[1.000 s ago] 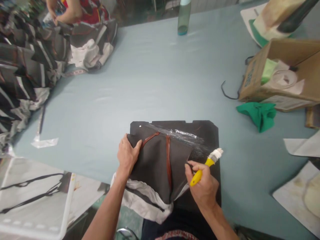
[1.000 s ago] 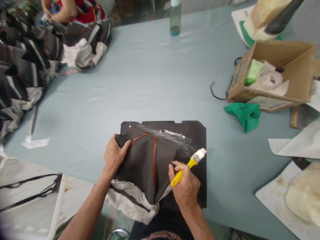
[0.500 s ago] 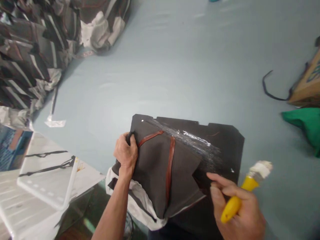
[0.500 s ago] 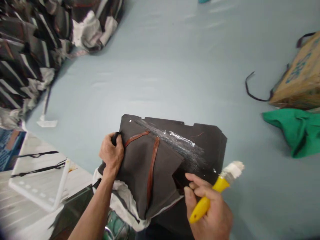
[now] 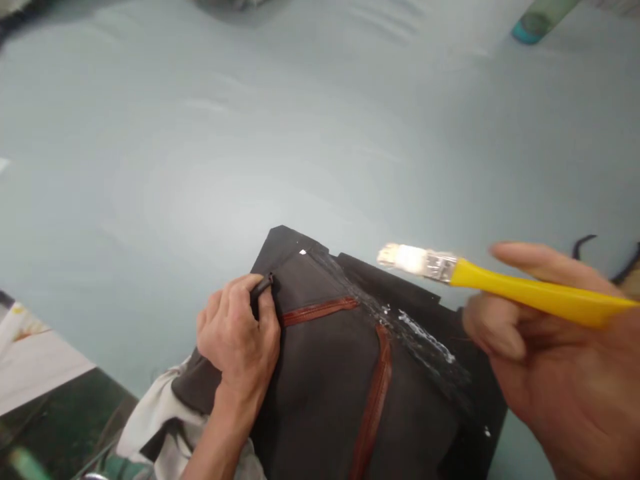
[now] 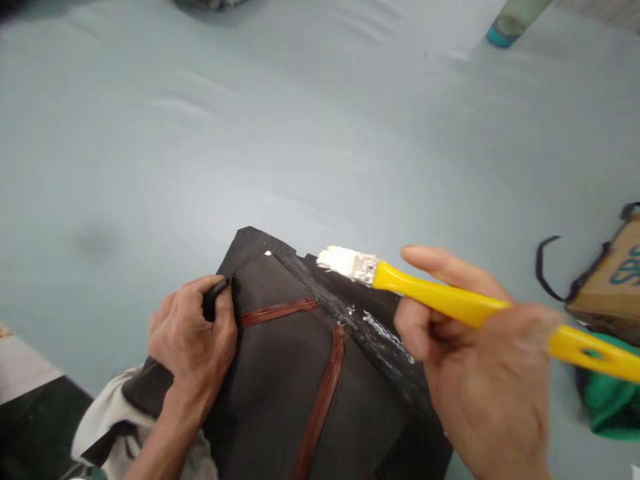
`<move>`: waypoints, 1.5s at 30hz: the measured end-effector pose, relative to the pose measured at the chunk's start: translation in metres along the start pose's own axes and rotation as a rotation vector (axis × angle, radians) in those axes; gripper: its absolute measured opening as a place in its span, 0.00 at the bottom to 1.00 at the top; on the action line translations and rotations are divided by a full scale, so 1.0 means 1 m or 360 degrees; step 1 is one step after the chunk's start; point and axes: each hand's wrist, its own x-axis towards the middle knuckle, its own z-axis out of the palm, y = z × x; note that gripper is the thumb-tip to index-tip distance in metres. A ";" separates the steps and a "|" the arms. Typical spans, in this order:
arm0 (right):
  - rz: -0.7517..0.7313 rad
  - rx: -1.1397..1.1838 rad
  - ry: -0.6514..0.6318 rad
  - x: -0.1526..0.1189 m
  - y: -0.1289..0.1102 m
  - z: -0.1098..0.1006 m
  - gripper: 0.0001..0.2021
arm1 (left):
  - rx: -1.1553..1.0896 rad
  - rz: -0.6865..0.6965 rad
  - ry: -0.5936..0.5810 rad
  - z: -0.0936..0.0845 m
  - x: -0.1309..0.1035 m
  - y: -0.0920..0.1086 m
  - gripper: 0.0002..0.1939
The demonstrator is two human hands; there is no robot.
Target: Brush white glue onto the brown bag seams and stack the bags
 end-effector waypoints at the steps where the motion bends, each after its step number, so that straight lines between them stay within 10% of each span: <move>1: 0.0025 0.0079 -0.0001 0.014 0.001 0.012 0.30 | -0.0016 0.0002 -0.0005 -0.001 -0.001 0.001 0.06; 19: -0.0220 0.0126 -0.0542 0.090 0.041 0.093 0.22 | -0.0073 -0.0104 -0.0037 -0.007 -0.006 0.013 0.05; 45: -0.0462 -0.0177 -0.0559 0.094 0.030 0.104 0.21 | -0.0115 -0.0138 -0.0042 -0.008 -0.008 0.013 0.05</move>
